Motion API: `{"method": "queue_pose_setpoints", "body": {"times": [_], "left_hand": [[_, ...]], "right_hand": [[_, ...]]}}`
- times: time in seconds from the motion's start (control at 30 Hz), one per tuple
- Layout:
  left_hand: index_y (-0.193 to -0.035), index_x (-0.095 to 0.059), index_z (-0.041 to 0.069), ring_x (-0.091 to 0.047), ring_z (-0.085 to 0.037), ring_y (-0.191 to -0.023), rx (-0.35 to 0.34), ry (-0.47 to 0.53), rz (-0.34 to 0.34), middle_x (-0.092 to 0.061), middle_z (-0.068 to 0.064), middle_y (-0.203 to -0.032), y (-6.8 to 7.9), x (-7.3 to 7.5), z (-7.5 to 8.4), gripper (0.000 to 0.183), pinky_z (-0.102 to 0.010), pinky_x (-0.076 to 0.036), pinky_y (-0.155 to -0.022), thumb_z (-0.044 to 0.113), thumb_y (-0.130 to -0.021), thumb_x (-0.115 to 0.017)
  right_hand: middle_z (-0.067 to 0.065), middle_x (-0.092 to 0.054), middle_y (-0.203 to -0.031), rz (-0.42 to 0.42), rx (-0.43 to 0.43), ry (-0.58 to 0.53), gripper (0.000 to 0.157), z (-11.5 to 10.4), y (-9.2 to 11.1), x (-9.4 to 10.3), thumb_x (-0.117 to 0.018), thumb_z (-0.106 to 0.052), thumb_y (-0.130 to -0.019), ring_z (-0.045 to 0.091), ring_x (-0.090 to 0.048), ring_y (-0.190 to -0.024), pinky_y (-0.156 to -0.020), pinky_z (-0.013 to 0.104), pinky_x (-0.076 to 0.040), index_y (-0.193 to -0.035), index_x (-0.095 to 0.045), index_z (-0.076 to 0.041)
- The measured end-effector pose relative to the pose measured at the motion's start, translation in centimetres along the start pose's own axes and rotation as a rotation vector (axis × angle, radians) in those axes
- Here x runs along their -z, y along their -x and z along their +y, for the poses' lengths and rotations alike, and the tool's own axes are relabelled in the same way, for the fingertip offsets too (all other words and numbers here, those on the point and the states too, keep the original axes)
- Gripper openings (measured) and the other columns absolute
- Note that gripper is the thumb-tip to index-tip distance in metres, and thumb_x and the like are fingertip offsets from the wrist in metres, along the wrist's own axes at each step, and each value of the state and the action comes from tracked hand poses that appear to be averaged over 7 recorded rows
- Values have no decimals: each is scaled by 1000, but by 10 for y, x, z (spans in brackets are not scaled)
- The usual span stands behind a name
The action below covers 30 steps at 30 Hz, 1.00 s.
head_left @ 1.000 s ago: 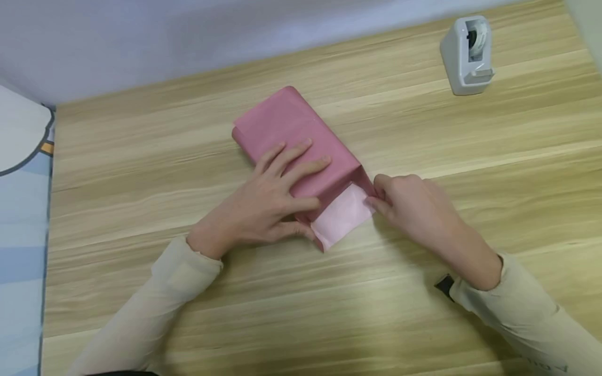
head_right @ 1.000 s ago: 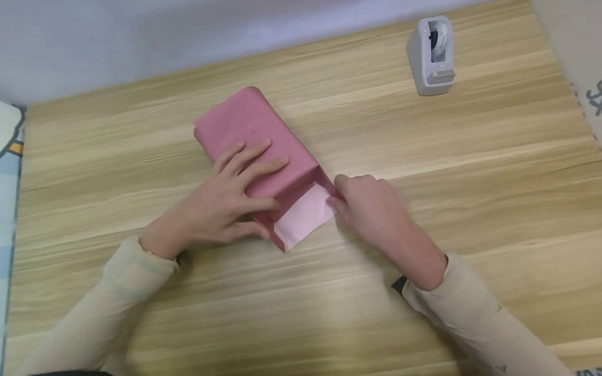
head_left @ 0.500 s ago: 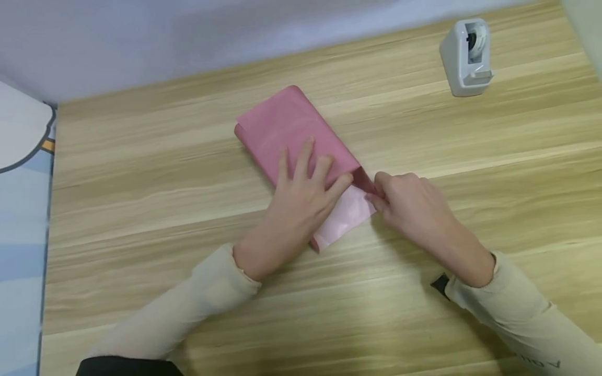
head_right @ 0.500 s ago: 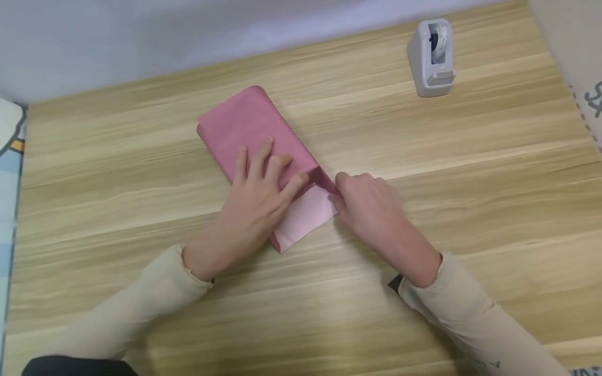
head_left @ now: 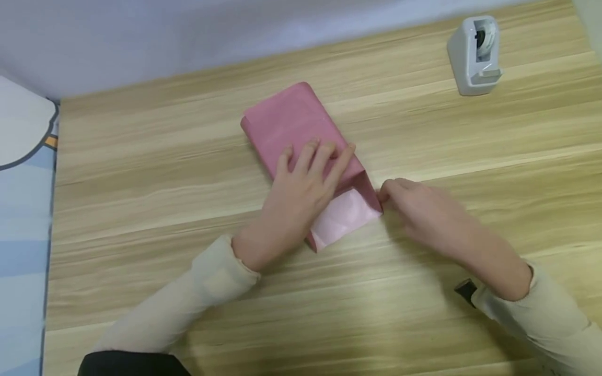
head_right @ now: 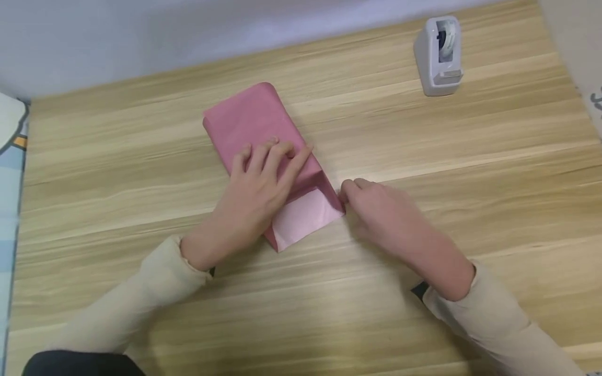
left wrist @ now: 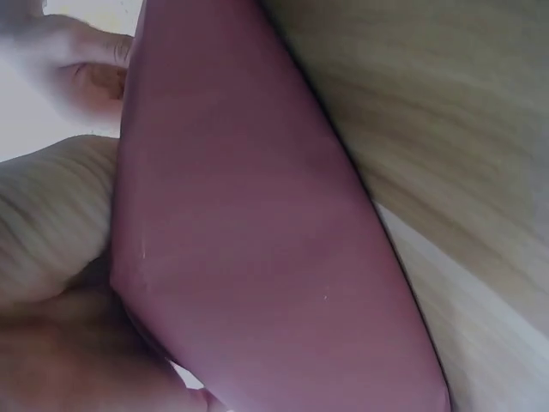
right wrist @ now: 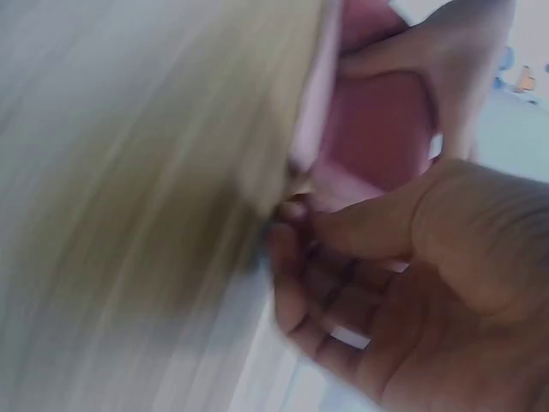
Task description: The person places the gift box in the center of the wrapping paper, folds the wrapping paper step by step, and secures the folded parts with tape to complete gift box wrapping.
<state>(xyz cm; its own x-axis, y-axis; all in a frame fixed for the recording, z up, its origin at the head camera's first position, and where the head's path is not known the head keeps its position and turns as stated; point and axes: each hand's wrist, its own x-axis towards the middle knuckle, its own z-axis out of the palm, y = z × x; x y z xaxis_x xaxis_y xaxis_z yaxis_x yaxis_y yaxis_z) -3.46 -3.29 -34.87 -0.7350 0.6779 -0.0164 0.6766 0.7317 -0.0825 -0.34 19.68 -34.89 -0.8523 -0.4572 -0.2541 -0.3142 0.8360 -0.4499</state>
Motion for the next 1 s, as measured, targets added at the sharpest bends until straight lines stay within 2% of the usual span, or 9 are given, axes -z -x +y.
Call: {"method": "queue_pose_setpoints", "body": {"times": [0.1, 0.17, 0.27, 0.4, 0.47, 0.53, 0.63, 0.83, 1.0], "left_hand": [[-159, -15, 18, -35, -31, -140, -17, -9, -18, -33, -10, -152, -1, 0, -4, 91, -55, -36, -108, 4, -85, -68], [-159, -14, 18, -34, -31, -141, -28, -22, -21, -29, -11, -155, -2, 0, -6, 95, -55, -37, -107, 5, -84, -70], [-159, -13, 18, -34, -30, -141, -43, -37, -21, -27, -10, -156, -1, -2, -8, 99, -54, -37, -106, 9, -82, -74], [-159, -14, 18, -36, -29, -139, -59, -43, 4, -29, -8, -155, 0, -3, -9, 105, -53, -37, -104, 35, -80, -81], [-159, -16, 18, -38, -29, -138, -62, -52, 30, -31, -7, -154, 0, -4, -8, 96, -52, -38, -102, 36, -85, -75], [-158, -19, 18, -40, -28, -136, -57, -65, 59, -33, -7, -152, -1, -4, -7, 79, -51, -39, -100, 27, -94, -64], [-157, -24, 19, -41, -28, -134, -45, -76, 77, -36, -6, -150, -1, -5, -6, 66, -50, -40, -98, 7, -98, -51], [-157, -23, 20, -37, -29, -136, -28, -54, 25, -32, -6, -153, -3, -4, -4, 73, -54, -38, -99, 8, -94, -59], [-158, -19, 21, -26, -32, -146, -17, 2, 9, -24, -9, -160, 0, -7, -5, 74, -57, -33, -109, 7, -95, -56]], "right_hand": [[9, -72, -100, 28, 67, 17, 23, 8, 1, 4, -64, 1, -88, 22, -70, -85, -71, 38, -58, -110, -59, -5], [6, -71, -93, 30, 61, -2, 18, 10, -2, 5, -65, -16, -94, 18, -68, -77, -66, 35, -57, -108, -58, -6], [-1, -66, -75, -3, 22, -23, 25, 9, -10, 2, -64, -35, -95, 10, -57, -61, -55, 28, -48, -97, -59, -10], [-4, -47, -58, -2, 6, 15, 22, 5, -20, -7, -61, -25, -95, 10, -41, -53, -48, 24, -33, -79, -55, -12], [-3, -41, -56, 22, 9, 44, 22, 4, -21, -9, -60, -20, -95, 11, -38, -52, -46, 25, -30, -76, -53, -11], [-3, -40, -55, 34, 6, 63, 23, 2, -21, -10, -59, -20, -95, 12, -38, -52, -46, 25, -29, -75, -53, -11], [-3, -45, -56, 36, 12, 72, 24, 0, -18, -9, -61, -25, -96, 11, -40, -51, -45, 25, -31, -77, -55, -11], [-4, -45, -56, 27, 41, 73, 26, 3, -16, -7, -63, -27, -95, 11, -40, -51, -46, 25, -31, -74, -55, -14], [-3, -44, -56, -24, 22, 83, 24, 1, -20, -1, -61, -25, -95, 12, -40, -51, -45, 26, -30, -76, -56, -14]]}}
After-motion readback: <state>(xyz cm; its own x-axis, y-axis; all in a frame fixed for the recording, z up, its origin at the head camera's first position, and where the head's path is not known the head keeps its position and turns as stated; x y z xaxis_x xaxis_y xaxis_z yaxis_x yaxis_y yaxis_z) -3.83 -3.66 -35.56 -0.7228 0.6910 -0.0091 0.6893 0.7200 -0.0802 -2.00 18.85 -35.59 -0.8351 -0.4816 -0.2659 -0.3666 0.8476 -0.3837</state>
